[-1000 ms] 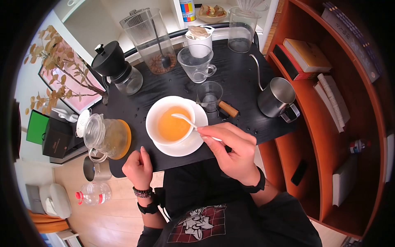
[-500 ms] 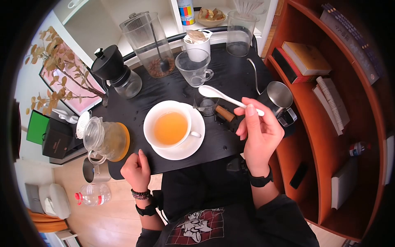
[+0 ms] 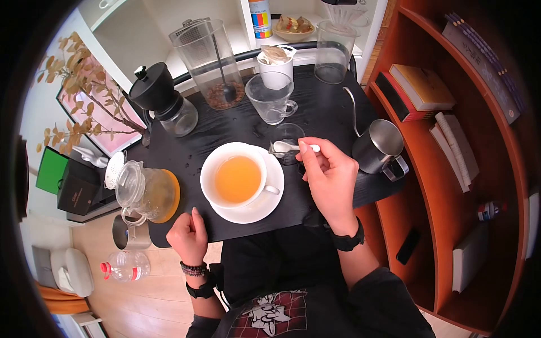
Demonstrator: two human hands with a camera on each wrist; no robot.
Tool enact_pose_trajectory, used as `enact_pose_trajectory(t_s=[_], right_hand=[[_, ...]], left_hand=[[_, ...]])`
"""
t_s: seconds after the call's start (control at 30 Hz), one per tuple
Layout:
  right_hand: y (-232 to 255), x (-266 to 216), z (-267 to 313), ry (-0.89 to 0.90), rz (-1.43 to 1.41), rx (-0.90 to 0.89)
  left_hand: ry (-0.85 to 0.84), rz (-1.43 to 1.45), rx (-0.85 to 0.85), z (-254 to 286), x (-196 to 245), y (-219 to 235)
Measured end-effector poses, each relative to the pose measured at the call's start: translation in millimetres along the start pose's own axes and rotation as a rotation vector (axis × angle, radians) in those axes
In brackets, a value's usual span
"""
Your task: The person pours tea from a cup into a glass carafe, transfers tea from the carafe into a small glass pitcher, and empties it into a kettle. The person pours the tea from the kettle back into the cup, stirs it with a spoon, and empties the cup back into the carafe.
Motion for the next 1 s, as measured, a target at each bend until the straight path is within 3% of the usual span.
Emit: enact_pose_trajectory(t_s=[0.23, 0.37, 0.43, 0.57, 0.77, 0.83, 1.0], right_hand=[[0.2, 2.7, 4.8, -0.075, 0.059, -0.074], [20.4, -13.6, 11.4, 0.114, 0.189, 0.04], [18.8, -21.7, 19.4, 0.11, 0.176, -0.032], [-11.6, -26.9, 42.0, 0.121, 0.135, -0.343], [-33.7, -26.9, 46.7, 0.119, 0.165, -0.474], [-38.4, -19.7, 48.5, -0.024, 0.129, -0.532], [-43.8, -15.4, 49.4, -0.153, 0.075, -0.548]], left_hand=[[0.007, 0.019, 0.0, -0.1, -0.2, 0.9], [0.012, 0.042, 0.01, -0.6, 0.3, 2.3], [0.005, 0.044, 0.011, -0.3, 0.6, 2.3], [0.009, 0.04, 0.011, -0.4, -0.6, 2.3], [-0.004, 0.051, 0.018, -0.3, 0.2, 4.1], [-0.009, 0.046, 0.012, -0.8, 1.4, 4.2], [-0.005, 0.067, 0.018, -0.1, -0.7, 4.8]])
Point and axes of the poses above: each hand's wrist, its own z-axis away from the middle knuckle, its own y-axis out of the back of the hand, x = y × z, the point moved 7 cm from there along -z, towards the middle knuckle, and after that the axes turned 11 degrees about y, right-handed, at the moved point
